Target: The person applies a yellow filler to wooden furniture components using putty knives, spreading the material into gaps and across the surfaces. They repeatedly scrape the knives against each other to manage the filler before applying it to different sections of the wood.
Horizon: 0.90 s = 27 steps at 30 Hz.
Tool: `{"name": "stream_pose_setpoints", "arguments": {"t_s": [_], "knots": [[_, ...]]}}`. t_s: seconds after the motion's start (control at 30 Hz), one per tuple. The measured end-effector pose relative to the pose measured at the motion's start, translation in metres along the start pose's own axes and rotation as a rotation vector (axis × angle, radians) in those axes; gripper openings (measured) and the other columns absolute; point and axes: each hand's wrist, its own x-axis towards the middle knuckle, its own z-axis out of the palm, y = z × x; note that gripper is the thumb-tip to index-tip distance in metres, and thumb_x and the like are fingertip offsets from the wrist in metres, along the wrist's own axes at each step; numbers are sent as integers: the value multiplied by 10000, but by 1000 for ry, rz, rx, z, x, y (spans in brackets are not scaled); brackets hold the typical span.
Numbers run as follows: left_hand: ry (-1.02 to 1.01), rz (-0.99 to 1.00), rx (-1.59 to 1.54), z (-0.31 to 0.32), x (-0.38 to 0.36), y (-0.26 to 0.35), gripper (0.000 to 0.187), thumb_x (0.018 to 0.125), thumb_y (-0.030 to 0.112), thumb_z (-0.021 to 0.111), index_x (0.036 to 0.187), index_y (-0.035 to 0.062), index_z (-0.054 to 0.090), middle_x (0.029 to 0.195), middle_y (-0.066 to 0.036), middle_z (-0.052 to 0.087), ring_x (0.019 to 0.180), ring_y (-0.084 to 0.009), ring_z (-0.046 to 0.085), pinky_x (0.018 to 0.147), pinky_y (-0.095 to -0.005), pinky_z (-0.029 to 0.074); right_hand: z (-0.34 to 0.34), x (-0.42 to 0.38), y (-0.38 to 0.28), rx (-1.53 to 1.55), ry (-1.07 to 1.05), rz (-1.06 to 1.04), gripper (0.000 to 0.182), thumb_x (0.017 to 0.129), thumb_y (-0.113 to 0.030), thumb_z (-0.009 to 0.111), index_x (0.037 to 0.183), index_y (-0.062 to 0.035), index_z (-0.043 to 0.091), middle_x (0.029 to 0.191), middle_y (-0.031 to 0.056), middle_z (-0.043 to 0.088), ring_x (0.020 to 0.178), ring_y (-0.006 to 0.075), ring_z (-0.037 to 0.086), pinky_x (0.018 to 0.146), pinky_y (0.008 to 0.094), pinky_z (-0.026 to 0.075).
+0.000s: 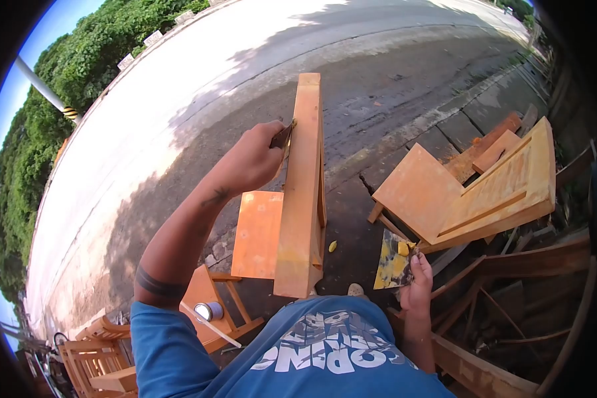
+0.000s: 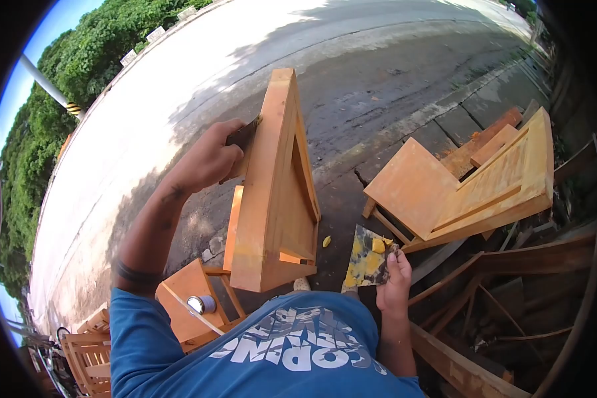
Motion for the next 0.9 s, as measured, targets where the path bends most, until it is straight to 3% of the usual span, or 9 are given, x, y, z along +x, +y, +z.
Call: {"name": "stream_pose_setpoints", "arguments": {"t_s": [0.1,0.17,0.23,0.33,0.53,0.67,0.77,0.87,0.9], "knots": [[-413,-141,396,-19,-2,11,357,667,-35,403,977,-103,566,899,-318,590,856,-415,584,735,-461,430,-7,3,4,4,-24,22,218,970,-122,434,1120,21,500,1065,93,604,942,155,612,854,294,492],[-108,51,450,-23,1,6,492,648,-57,391,1091,-58,606,1015,-292,605,1001,-405,569,881,-435,446,-3,4,1,-5,-39,24,222,970,-128,439,1122,22,500,1063,93,604,946,155,610,858,294,490],[167,332,532,-24,26,-4,500,688,-94,370,1121,-25,608,1005,-238,640,1018,-344,593,900,-407,459,-1,4,0,-5,-60,38,226,970,-132,442,1124,24,499,1064,95,604,948,155,610,860,294,489],[30,425,560,-24,50,7,530,659,-123,372,1106,-8,633,1035,-219,645,1035,-323,597,937,-380,455,-2,8,-1,-10,-96,58,230,970,-134,445,1126,27,496,1067,101,603,949,156,611,858,294,491],[-275,370,627,-22,2,52,503,598,-176,421,982,1,695,989,-176,668,950,-307,626,826,-372,493,-5,9,0,-15,-97,84,232,970,-138,450,1123,30,494,1064,102,605,943,154,616,848,291,497],[-247,338,631,0,-50,60,481,588,-151,480,983,12,699,950,-157,676,840,-305,640,719,-387,495,-19,16,7,5,-138,121,258,965,-126,450,1170,28,482,1097,110,603,972,166,616,867,305,496],[-104,488,628,13,-96,60,480,600,-151,499,1012,10,685,965,-148,676,840,-305,649,735,-367,511,-22,18,6,3,-156,117,275,963,-120,450,1193,27,475,1113,114,602,987,172,616,876,311,496],[-227,399,179,-19,-111,45,488,607,-167,471,1012,6,680,974,-156,673,883,-308,652,778,-347,515,-13,14,2,-12,-125,93,242,966,-130,452,1147,25,493,1078,100,605,956,158,616,860,296,494],[-88,330,74,-27,-107,33,501,621,-179,441,1031,-4,672,977,-142,679,915,-262,664,800,-328,513,-10,14,2,-18,-111,84,228,968,-134,452,1124,24,502,1061,94,607,940,151,616,853,288,492]]}}
